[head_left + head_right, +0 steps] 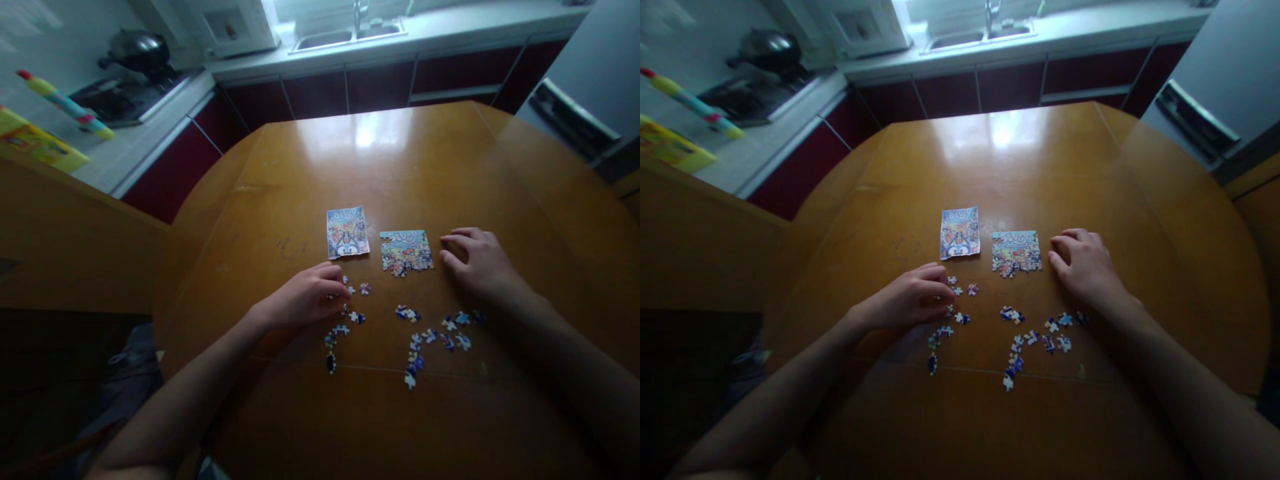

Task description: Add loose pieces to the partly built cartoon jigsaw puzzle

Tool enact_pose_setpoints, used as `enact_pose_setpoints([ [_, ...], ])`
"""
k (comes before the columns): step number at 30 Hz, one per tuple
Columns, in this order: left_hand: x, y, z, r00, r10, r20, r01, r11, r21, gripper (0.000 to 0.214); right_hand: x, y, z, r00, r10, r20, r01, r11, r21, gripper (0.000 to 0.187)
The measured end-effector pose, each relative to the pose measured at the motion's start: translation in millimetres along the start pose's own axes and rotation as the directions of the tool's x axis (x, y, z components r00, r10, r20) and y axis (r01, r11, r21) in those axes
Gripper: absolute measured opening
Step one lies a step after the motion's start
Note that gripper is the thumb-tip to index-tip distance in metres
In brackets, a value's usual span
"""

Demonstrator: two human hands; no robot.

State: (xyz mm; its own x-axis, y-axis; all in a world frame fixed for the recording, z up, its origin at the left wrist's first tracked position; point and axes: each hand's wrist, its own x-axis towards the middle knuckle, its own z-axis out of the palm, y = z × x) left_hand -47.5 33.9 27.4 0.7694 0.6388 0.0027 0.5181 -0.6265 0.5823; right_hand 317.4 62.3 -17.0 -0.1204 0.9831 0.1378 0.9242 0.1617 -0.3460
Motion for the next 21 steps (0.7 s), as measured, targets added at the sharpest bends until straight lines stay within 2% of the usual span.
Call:
enact_pose_setpoints([
  [3, -1.4, -3.6, -4.6, 0.996, -0.026, -0.083, 0.027, 1.0, 0.013, 0.014, 0.1, 0.6, 0.4, 1.0, -0.008, -0.004, 0.008, 1.0, 0.004, 0.034],
  [5, -3.1, -5.1, -8.9, 0.994, -0.039, -0.098, 0.042, 0.999, 0.021, 0.012, 0.0, 1.2, 1.0, 1.0, -0.009, -0.006, 0.009, 1.0, 0.007, 0.034],
  [12, -4.8, -1.2, -11.9, 0.993, -0.047, 0.105, 0.04, 0.997, 0.073, 0.012, 0.7, 2.8, 2.4, 1.0, -0.01, -0.011, 0.01, 1.0, -0.003, 0.035],
  [21, -3.1, -0.6, -3.3, 0.991, -0.032, 0.131, 0.02, 0.996, 0.092, 0.009, 0.6, 3.5, 2.9, 1.0, -0.014, -0.009, 0.014, 1.0, -0.003, 0.035],
])
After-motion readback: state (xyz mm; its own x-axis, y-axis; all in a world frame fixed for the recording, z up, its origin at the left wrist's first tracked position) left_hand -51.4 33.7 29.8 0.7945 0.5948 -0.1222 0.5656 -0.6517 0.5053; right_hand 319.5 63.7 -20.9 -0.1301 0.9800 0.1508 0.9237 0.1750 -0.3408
